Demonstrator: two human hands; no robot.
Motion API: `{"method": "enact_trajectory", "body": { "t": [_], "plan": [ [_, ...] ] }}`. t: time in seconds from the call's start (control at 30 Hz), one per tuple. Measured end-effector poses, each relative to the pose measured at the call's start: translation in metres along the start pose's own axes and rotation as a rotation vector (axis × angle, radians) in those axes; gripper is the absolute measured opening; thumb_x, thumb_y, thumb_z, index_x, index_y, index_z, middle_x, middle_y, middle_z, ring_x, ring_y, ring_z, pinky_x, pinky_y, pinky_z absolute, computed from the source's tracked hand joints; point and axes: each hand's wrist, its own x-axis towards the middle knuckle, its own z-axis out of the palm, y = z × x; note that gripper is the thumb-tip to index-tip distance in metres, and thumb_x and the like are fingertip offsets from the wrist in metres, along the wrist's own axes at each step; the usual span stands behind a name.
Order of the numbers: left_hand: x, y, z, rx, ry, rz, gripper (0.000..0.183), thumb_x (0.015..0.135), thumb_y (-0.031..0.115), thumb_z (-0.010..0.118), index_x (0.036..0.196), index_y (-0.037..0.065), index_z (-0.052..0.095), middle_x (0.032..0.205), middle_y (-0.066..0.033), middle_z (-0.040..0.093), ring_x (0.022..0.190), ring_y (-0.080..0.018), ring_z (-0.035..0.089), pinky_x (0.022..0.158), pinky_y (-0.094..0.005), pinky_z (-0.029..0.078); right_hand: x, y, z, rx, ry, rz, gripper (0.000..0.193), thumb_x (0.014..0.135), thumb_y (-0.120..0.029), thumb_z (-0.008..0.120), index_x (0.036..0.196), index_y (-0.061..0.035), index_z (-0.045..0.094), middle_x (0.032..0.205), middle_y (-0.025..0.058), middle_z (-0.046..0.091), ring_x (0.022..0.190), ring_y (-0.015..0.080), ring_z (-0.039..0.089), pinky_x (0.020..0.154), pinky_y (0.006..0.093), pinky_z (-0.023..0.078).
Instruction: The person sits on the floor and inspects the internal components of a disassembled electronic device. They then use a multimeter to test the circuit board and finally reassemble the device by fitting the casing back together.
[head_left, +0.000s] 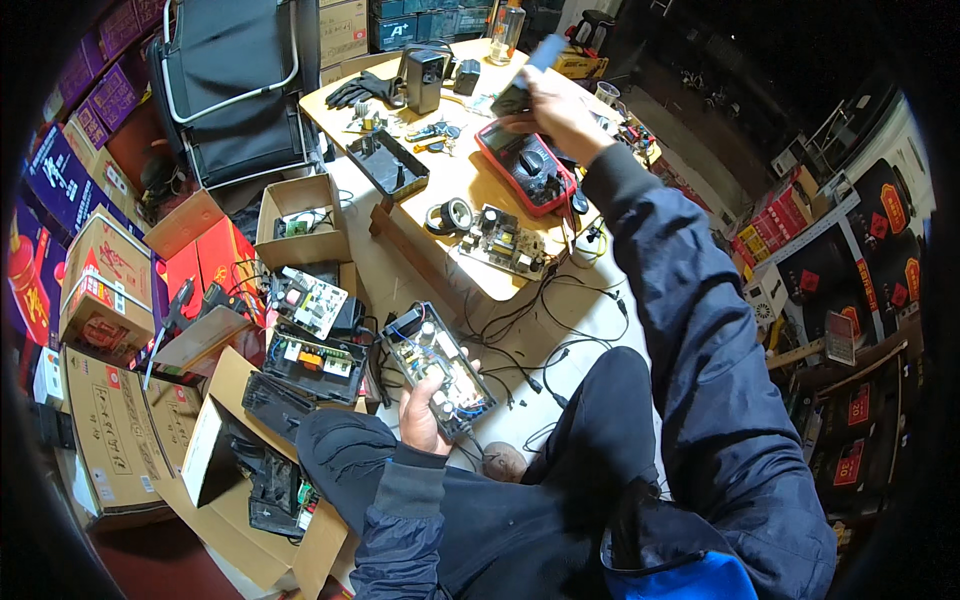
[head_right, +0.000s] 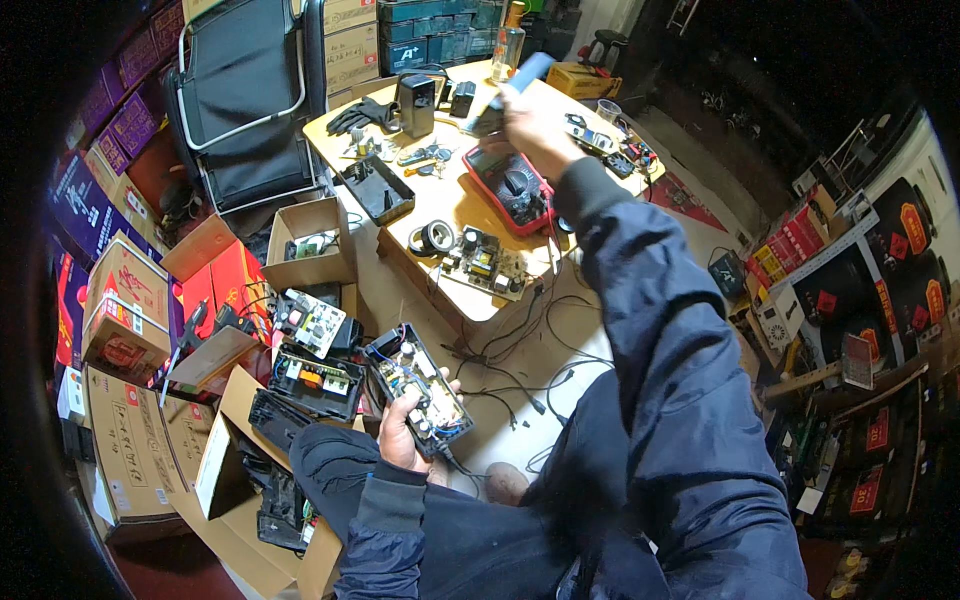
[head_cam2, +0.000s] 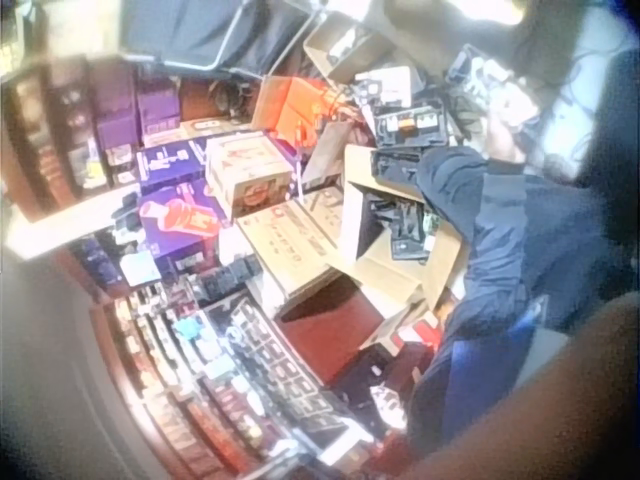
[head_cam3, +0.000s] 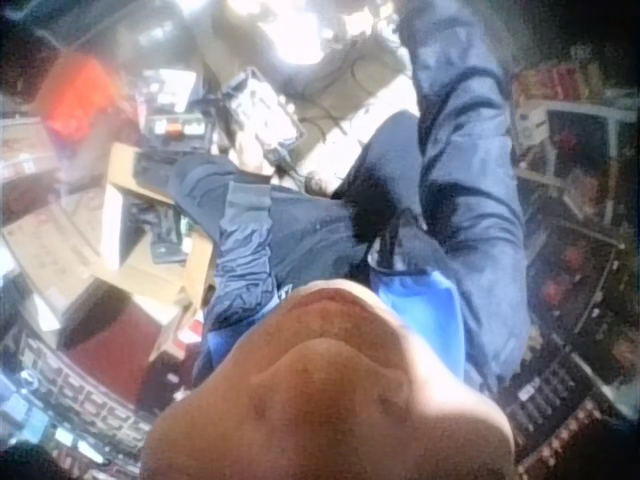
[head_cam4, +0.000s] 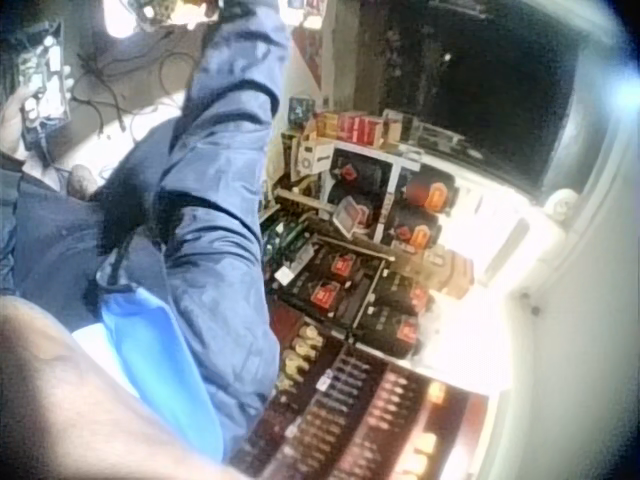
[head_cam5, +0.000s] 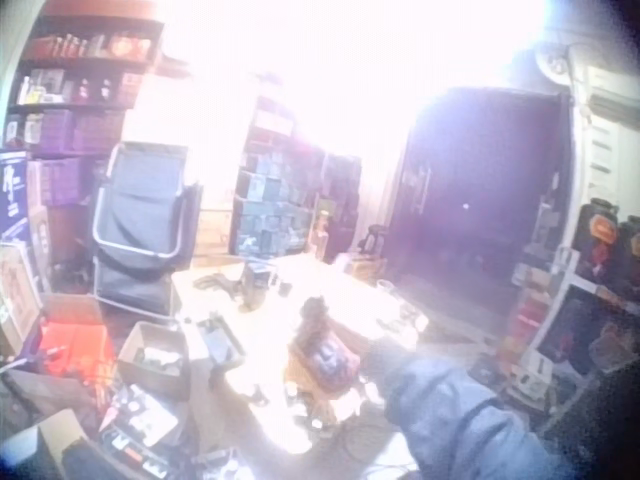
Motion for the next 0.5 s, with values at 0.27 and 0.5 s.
{"method": "enact_trajectory", "body": {
  "t": [0.27, 0.5],
  "plan": [
    [0.006, -0.004, -0.012, -0.002, 0.028, 0.025, 0.060, 0.100, 0.016, 0.064, 0.155, 0.000, 0.046, 0.143, -0.0266, 0.064, 0.124, -0.0430, 0.069, 0.104, -0.0562, 0.060, 0.033, 0.042, 0.102, -1.158, -0.115, -0.308, 0.044, 0.110, -0.032, 0.046, 0.100, -0.0029, 0.077, 0.095, 0.0232, 0.077, 0.096, 0.0388, 0.077, 0.083, 0.0494, 0.060],
    [0.006, -0.001, -0.014, 0.001, 0.041, 0.004, 0.063, 0.101, 0.017, 0.062, 0.158, 0.001, 0.042, 0.146, -0.0279, 0.062, 0.129, -0.0452, 0.066, 0.107, -0.0568, 0.059, 0.030, 0.061, 0.090, -0.762, -0.004, -0.442, 0.036, 0.105, -0.031, 0.058, 0.099, 0.0015, 0.072, 0.089, 0.0253, 0.071, 0.092, 0.0438, 0.072, 0.087, 0.0508, 0.058]
  ]
}}
